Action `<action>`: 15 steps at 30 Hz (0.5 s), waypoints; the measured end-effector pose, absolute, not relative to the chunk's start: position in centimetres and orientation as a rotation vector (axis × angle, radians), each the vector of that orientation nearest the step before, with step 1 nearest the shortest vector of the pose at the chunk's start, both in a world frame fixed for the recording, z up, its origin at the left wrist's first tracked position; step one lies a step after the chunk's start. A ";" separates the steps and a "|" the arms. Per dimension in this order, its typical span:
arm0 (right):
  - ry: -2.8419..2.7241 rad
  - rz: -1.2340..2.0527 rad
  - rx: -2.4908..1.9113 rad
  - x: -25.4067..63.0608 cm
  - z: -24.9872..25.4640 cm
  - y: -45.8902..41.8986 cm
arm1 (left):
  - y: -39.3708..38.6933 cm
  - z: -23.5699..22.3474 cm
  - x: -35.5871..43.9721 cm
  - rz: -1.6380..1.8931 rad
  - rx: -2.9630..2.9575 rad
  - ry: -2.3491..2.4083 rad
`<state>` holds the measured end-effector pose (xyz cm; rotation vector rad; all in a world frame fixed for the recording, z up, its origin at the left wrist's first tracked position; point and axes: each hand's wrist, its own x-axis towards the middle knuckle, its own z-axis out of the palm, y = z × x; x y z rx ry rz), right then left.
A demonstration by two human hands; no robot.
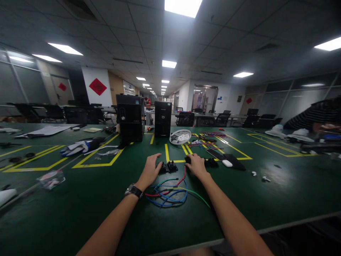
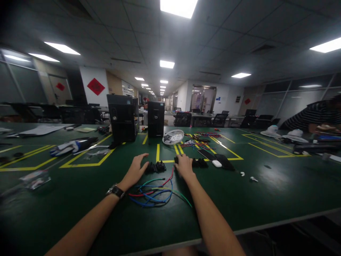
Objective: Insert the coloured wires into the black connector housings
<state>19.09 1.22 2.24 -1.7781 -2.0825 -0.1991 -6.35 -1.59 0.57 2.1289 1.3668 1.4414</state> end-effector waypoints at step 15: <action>-2.327 0.369 -0.891 11.9 4.2 -7.0 | -2.1 2.6 -6.9 1.660 0.853 1.021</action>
